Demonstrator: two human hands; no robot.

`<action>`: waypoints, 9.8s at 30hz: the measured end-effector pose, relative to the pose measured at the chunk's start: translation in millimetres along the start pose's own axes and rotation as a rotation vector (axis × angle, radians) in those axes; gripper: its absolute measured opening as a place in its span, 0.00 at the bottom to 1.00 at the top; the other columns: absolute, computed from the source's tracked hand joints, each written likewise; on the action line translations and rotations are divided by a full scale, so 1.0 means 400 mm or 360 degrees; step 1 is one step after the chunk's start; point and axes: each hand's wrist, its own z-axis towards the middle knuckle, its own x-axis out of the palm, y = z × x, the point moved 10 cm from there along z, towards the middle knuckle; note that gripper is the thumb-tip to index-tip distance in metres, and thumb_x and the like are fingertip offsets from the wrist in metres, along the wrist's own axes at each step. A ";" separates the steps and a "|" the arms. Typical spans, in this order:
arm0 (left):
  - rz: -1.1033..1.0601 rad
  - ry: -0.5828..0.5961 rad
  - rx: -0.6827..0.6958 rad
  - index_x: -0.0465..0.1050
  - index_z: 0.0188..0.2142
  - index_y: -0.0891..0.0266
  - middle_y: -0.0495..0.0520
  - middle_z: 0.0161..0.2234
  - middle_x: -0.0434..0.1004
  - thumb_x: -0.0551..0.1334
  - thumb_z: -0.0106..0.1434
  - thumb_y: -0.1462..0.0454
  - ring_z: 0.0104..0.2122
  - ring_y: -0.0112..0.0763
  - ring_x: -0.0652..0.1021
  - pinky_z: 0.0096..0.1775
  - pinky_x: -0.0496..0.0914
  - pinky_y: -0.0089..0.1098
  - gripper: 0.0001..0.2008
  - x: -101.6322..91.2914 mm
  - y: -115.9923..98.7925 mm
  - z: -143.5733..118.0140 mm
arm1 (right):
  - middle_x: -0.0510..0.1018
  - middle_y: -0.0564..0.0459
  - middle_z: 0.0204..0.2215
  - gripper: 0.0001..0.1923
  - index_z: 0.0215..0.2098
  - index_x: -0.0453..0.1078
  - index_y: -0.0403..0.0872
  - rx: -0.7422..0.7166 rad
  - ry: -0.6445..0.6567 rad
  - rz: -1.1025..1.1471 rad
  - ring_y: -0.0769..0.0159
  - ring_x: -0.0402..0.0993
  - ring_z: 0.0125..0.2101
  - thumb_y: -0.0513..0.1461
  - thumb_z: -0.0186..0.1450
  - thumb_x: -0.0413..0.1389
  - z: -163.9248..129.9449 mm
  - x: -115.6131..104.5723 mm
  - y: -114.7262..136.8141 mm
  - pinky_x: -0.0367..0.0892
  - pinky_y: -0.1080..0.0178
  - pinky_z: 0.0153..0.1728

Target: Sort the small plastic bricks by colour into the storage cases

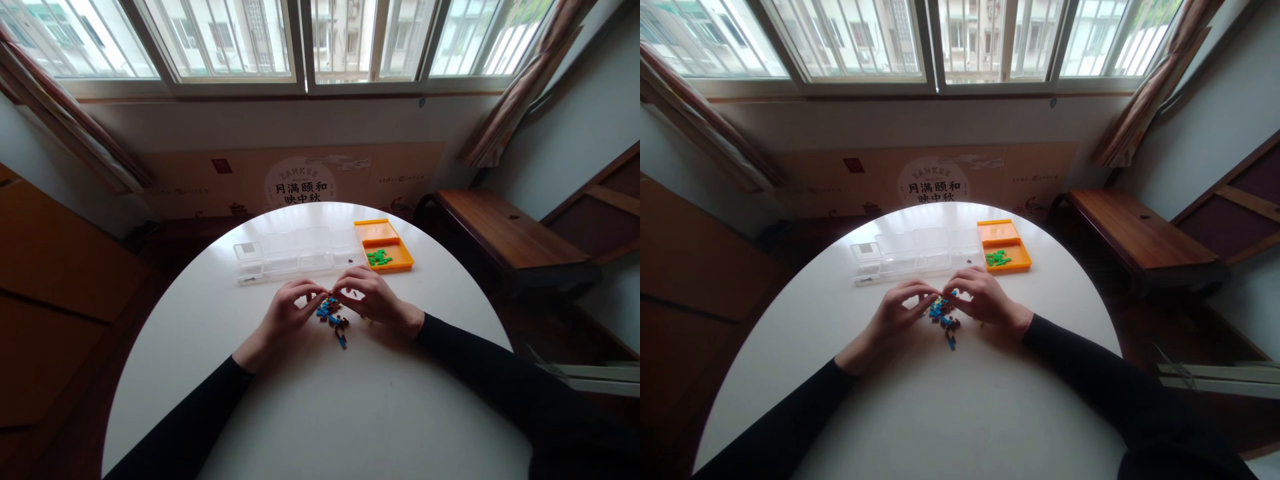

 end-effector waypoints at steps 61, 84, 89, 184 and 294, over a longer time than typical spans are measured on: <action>0.0605 0.0265 0.0237 0.84 0.46 0.53 0.52 0.43 0.86 0.70 0.74 0.58 0.42 0.37 0.85 0.48 0.72 0.40 0.05 0.047 -0.027 -0.019 | 0.79 0.49 0.34 0.09 0.41 0.83 0.50 0.0359 -0.0073 -0.0819 0.55 0.76 0.39 0.42 0.77 0.61 -0.018 -0.107 -0.210 0.65 0.52 0.45; 0.0621 0.0251 0.0253 0.82 0.42 0.56 0.51 0.40 0.85 0.70 0.71 0.63 0.40 0.37 0.83 0.47 0.72 0.40 0.01 0.044 -0.043 -0.023 | 0.80 0.52 0.39 0.06 0.49 0.83 0.56 -0.0055 0.0415 -0.0091 0.61 0.74 0.38 0.41 0.75 0.64 -0.038 0.007 -0.052 0.70 0.58 0.43; 0.0638 0.0273 0.0243 0.82 0.43 0.55 0.51 0.40 0.85 0.69 0.73 0.62 0.40 0.37 0.83 0.47 0.72 0.40 0.02 0.049 -0.036 -0.023 | 0.79 0.52 0.37 0.06 0.47 0.83 0.54 -0.0105 0.0404 -0.0172 0.62 0.73 0.37 0.42 0.77 0.63 -0.041 0.020 -0.056 0.69 0.59 0.42; 0.0719 0.0211 0.0225 0.83 0.42 0.55 0.51 0.39 0.85 0.66 0.77 0.59 0.38 0.35 0.83 0.47 0.71 0.39 0.07 0.038 -0.036 -0.020 | 0.82 0.51 0.39 0.04 0.40 0.81 0.53 0.0069 0.0368 -0.0051 0.59 0.78 0.40 0.42 0.74 0.64 -0.027 0.008 -0.082 0.72 0.54 0.47; 0.0751 0.0035 0.0309 0.84 0.44 0.54 0.50 0.40 0.86 0.69 0.75 0.58 0.38 0.34 0.84 0.47 0.72 0.39 0.05 0.021 -0.053 -0.017 | 0.82 0.49 0.40 0.06 0.43 0.81 0.51 0.0156 0.0123 0.0177 0.59 0.78 0.41 0.43 0.77 0.63 -0.008 0.005 -0.062 0.74 0.55 0.46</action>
